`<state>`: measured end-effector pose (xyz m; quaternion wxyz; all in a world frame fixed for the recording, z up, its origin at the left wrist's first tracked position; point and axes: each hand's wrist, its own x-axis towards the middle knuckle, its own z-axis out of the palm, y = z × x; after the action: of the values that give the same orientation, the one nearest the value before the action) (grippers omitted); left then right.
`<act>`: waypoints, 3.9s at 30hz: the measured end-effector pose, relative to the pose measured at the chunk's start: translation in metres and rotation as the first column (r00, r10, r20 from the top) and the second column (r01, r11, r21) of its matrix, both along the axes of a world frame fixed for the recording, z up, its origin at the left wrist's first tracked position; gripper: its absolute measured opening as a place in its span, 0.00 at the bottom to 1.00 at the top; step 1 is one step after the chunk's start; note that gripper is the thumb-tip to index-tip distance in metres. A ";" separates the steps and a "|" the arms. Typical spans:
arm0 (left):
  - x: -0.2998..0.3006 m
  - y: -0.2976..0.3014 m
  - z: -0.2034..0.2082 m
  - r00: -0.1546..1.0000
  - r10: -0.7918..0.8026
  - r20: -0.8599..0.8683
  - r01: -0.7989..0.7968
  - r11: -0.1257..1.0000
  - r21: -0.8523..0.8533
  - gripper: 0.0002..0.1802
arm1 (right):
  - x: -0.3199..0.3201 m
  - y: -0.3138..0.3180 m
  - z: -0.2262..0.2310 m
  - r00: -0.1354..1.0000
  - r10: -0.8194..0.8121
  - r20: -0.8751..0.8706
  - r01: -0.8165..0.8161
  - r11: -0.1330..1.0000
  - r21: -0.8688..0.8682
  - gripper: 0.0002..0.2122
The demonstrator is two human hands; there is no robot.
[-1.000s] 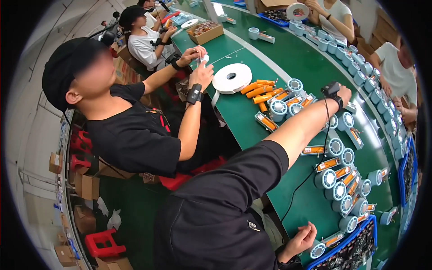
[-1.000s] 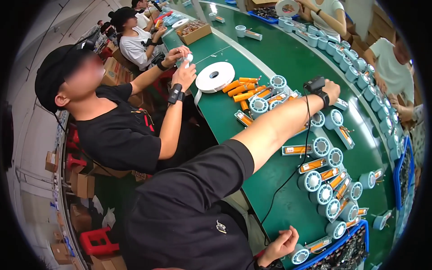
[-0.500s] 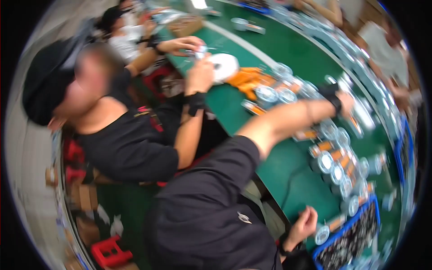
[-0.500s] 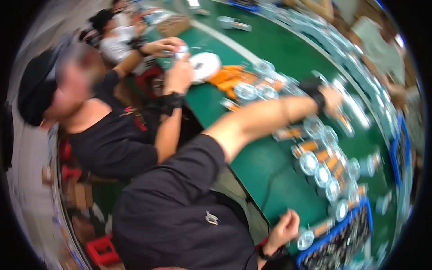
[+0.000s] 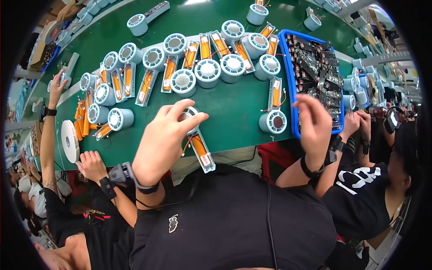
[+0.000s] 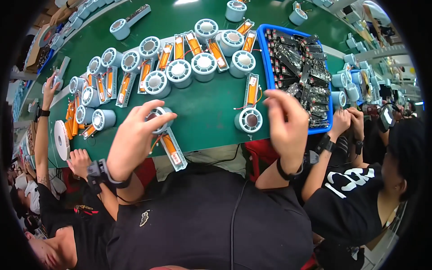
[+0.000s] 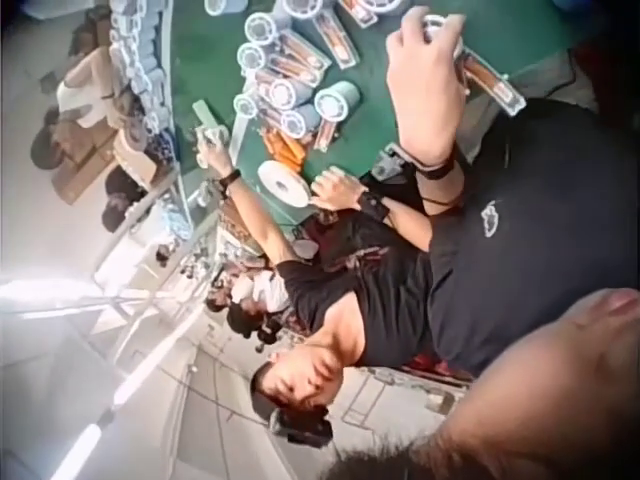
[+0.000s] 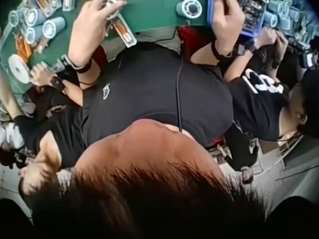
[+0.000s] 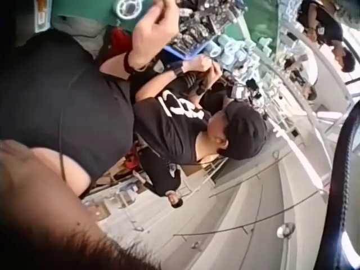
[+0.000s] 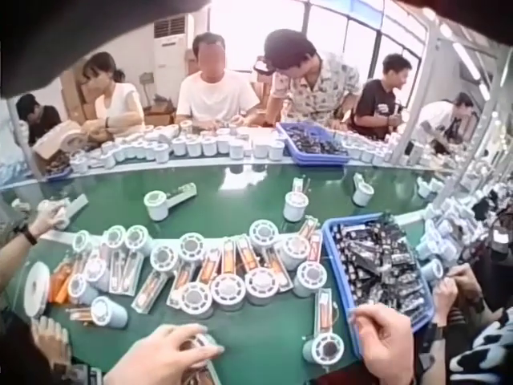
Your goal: The person assembles handheld fans by connecting wires from a battery and motor to a circuit board before fitting it into the housing. Once the board is secured, the person places the unit back on the table and repeats the process with another fan.
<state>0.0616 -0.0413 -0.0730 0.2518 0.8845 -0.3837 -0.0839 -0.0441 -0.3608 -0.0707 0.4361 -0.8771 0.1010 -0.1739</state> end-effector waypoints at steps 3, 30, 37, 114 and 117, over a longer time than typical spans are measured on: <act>-0.004 -0.013 -0.021 1.000 -0.002 -0.026 0.005 0.996 0.085 0.30 | 0.014 -0.049 -0.030 0.988 -0.152 -0.017 0.142 0.952 -0.270 0.11; -0.022 0.025 -0.037 0.994 0.113 -0.001 -0.084 0.738 -0.670 0.15 | 0.035 0.081 -0.008 0.807 0.228 0.545 -0.141 0.970 -0.198 0.09; -0.039 0.034 -0.060 0.987 0.040 -0.156 -0.137 0.711 -0.689 0.14 | 0.046 0.145 -0.041 0.736 0.551 0.393 -0.640 0.756 0.138 0.11; -0.034 0.014 -0.077 0.846 -0.120 -0.520 -0.385 0.537 -0.751 0.06 | 0.068 0.133 -0.075 0.782 0.604 0.156 -0.572 0.794 -0.206 0.07; -0.031 0.014 -0.077 0.857 -0.099 -0.506 -0.382 0.538 -0.751 0.06 | 0.069 0.134 -0.082 0.815 0.537 0.218 -0.503 0.842 -0.195 0.07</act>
<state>0.0309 -0.0277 -0.1504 0.7343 0.6343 -0.2233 -0.0925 0.0245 -0.2266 -0.1523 0.4192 -0.8662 -0.2129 -0.1692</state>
